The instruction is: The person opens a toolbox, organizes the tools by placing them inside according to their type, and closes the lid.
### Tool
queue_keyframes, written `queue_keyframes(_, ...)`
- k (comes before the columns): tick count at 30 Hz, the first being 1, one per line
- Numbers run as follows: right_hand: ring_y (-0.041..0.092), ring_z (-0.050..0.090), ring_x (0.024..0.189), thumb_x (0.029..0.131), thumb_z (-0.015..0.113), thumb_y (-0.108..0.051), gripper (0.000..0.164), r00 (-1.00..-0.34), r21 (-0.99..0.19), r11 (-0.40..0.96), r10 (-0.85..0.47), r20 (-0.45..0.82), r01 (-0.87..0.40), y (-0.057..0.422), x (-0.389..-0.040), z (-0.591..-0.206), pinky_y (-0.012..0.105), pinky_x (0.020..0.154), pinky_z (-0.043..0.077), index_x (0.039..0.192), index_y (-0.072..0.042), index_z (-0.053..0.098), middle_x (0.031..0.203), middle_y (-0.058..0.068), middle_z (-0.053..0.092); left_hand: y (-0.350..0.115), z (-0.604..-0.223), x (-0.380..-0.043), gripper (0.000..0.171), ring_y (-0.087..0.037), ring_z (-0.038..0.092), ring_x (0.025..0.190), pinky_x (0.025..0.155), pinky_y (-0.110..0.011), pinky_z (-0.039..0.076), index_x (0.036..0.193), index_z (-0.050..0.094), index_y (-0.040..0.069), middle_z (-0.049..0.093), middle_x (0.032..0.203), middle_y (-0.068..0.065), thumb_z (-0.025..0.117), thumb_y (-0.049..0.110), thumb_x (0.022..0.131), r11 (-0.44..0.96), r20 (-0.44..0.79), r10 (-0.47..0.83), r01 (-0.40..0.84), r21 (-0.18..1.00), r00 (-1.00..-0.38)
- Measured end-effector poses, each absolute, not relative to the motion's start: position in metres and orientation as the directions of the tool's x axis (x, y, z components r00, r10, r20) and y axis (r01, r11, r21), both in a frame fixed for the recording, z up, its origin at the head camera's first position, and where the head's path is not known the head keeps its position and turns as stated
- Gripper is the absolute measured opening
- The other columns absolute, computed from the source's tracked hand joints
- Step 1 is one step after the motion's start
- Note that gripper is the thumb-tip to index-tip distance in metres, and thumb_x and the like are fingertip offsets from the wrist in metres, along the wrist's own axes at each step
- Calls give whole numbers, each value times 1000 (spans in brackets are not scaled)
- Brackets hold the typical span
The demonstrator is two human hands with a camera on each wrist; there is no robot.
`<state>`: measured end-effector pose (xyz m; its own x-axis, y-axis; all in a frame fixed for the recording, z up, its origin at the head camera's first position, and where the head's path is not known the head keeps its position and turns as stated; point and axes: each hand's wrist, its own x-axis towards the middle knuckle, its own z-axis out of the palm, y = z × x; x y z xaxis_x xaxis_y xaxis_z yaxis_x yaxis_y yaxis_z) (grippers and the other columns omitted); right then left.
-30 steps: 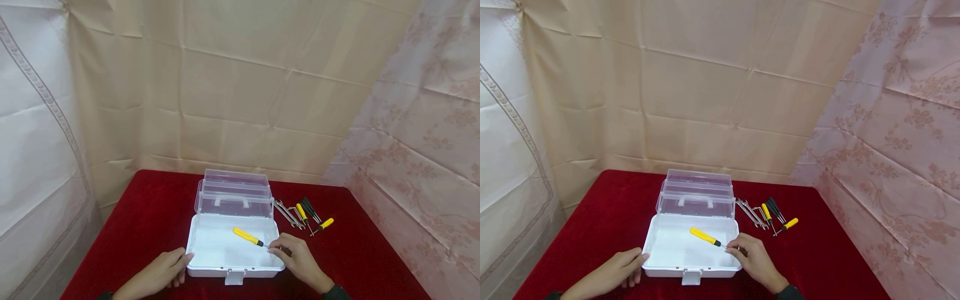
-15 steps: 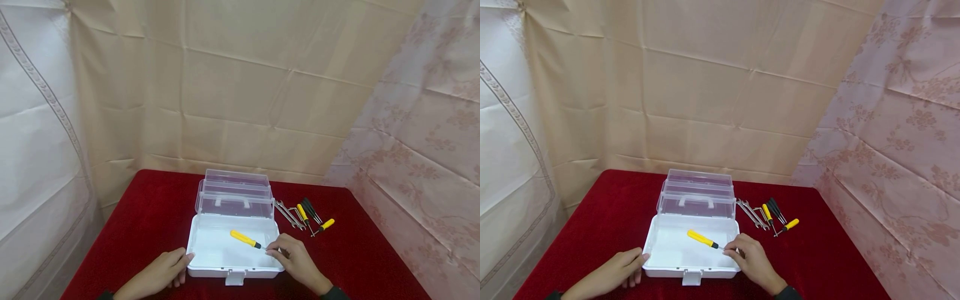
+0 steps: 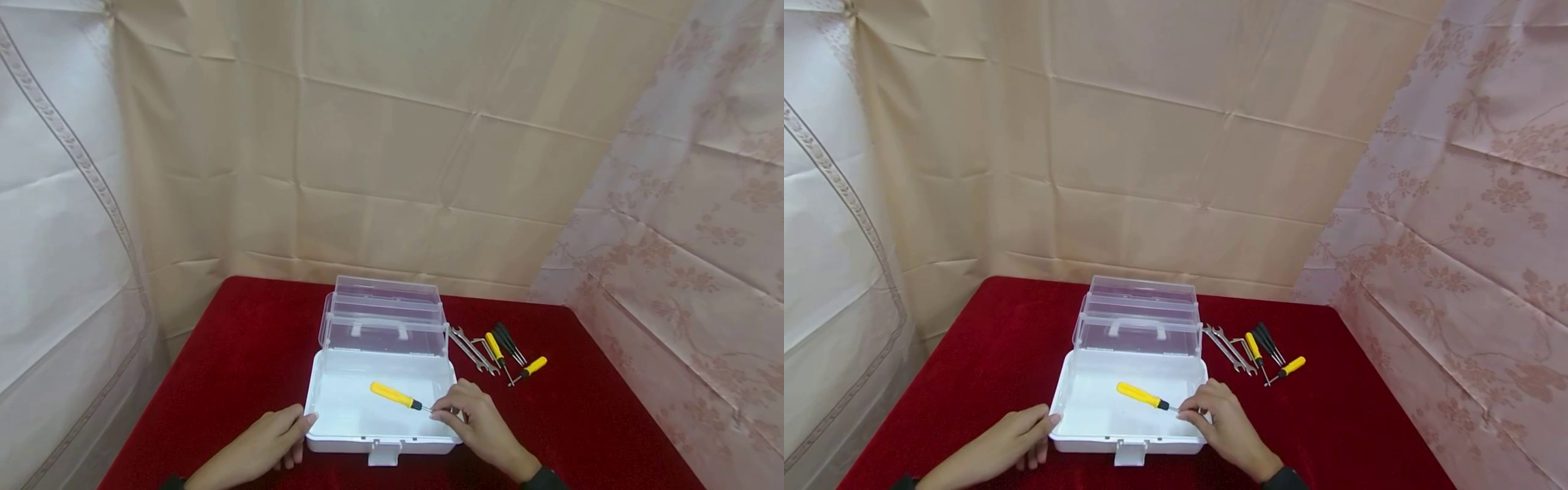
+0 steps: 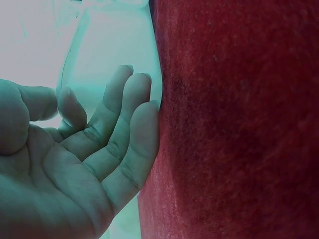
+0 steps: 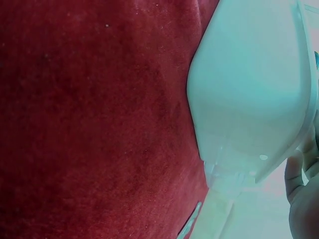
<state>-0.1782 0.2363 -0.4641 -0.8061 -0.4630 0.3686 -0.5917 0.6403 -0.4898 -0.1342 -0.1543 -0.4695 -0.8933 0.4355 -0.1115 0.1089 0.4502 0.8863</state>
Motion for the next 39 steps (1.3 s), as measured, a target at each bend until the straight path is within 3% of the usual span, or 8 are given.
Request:
queue_keyframes(7, 3, 47, 83, 89, 82, -21, 15, -797, -468, 645, -500, 340, -604, 234, -178, -462, 21, 72, 44, 97, -34, 78, 83, -26, 62, -154, -469, -134, 37, -18, 58, 59, 53, -32, 52, 91, 58, 9, 62, 71, -2, 48, 39, 109, 443, -97, 438, 121, 888, -894)
queue_keyframes(21, 3, 45, 89, 89, 82, -27, 10, -789, -439, 660, -556, 261, -610, 228, -183, -459, 28, 80, 41, 97, -33, 81, 84, -28, 63, -153, -465, -133, 36, -19, 58, 61, 54, -31, 51, 91, 57, 9, 62, 71, -3, 49, 39, 109, 450, -125, 417, 85, 889, -900)
queue_keyframes(39, 1, 44, 83, 89, 82, -24, 10, -765, -428, 670, -638, 86, -607, 223, -189, -453, 27, 76, 37, 97, -29, 83, 84, -27, 65, -152, -471, -132, 35, -19, 58, 60, 53, -30, 50, 91, 57, 9, 62, 71, -3, 48, 38, 109, 440, -137, 408, 63, 896, -903)
